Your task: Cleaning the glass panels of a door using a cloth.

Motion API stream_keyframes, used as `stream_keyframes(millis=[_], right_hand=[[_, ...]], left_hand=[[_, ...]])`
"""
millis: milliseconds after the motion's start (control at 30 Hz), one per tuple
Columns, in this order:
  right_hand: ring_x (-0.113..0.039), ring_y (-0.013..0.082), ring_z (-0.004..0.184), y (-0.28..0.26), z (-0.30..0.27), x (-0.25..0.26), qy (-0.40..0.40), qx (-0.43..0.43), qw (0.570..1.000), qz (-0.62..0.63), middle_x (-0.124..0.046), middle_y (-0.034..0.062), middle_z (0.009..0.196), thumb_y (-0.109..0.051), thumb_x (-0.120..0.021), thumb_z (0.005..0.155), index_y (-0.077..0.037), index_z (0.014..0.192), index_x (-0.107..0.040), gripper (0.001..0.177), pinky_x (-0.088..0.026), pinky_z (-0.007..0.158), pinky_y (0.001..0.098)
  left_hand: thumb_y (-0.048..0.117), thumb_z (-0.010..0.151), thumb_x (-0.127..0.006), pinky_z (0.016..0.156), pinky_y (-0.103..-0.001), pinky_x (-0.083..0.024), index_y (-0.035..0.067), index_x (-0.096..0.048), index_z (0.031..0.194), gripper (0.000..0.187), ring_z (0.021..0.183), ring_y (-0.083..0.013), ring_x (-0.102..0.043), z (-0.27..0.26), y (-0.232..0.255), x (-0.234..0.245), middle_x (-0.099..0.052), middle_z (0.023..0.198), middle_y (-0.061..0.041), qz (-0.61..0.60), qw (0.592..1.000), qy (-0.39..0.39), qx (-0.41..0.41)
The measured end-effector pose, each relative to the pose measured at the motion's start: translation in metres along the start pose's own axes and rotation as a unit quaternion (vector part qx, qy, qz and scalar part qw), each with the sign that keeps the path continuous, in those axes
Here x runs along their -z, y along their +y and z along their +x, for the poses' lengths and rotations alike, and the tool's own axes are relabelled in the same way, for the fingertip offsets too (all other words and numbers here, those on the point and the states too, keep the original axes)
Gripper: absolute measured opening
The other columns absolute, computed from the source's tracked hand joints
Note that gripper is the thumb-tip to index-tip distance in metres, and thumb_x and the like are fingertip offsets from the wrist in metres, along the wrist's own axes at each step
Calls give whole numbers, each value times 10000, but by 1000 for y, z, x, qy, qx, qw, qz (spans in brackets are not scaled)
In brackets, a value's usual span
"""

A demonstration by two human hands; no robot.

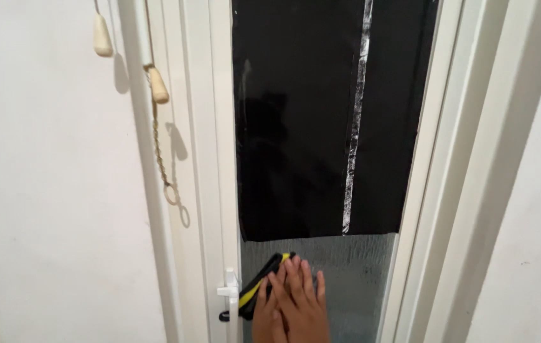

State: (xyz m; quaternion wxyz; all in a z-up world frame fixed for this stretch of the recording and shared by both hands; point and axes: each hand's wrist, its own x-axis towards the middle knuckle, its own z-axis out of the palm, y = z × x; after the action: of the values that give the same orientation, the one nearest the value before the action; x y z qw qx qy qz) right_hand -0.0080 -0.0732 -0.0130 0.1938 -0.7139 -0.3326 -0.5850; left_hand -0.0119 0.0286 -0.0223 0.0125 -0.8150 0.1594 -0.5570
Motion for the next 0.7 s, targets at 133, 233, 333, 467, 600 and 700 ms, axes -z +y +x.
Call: stream_keyframes(millis=[133,233,333,467,600,700], right_hand=[[-183,397,1574,9,22,41,-30,-12,998,52,-309,172,1661,-304,-457,947,-107,1484,-549,579,-32,1232,628],[-167,411,1580,29,19,55,-44,-41,996,59,-298,173,1673,-267,-465,934,-104,1490,-539,584,2,1235,634],[-176,410,1592,48,12,69,-16,-51,997,53,-303,163,1680,-283,-464,956,-110,1488,-533,564,-18,1271,609],[-159,456,1571,78,-19,76,-17,-101,994,32,-275,226,1675,-269,-466,957,-78,1485,-540,566,-6,1248,624],[-184,466,1591,91,-50,76,11,-130,991,40,-295,231,1677,-225,-458,946,-21,1457,-532,555,-50,1279,619],[-163,493,1582,85,-72,67,3,-134,990,47,-264,257,1677,-211,-469,922,14,1447,-524,573,-59,1273,624]], left_hand=[[303,978,-423,1157,-505,-278,128,-312,1599,655,1536,-279,-237,35,29,19,-262,1672,-106,91,996,12,-1],[304,1021,-440,1173,-469,-299,136,-320,1620,634,1555,-252,-255,47,48,13,-276,1690,-87,97,995,21,-8],[307,1046,-448,1191,-462,-317,138,-305,1637,631,1560,-254,-262,56,70,4,-271,1697,-85,114,992,38,-24],[298,1075,-454,1210,-424,-301,115,-294,1658,632,1583,-238,-261,53,105,-26,-269,1718,-88,35,998,7,-46],[292,999,-454,1238,-409,-246,101,-292,1636,684,1573,-250,-257,39,123,-55,-263,1714,-107,23,988,-72,-132],[283,988,-456,1266,-416,-222,86,-283,1634,697,1573,-284,-252,13,122,-62,-240,1715,-141,-43,982,-107,-150]])
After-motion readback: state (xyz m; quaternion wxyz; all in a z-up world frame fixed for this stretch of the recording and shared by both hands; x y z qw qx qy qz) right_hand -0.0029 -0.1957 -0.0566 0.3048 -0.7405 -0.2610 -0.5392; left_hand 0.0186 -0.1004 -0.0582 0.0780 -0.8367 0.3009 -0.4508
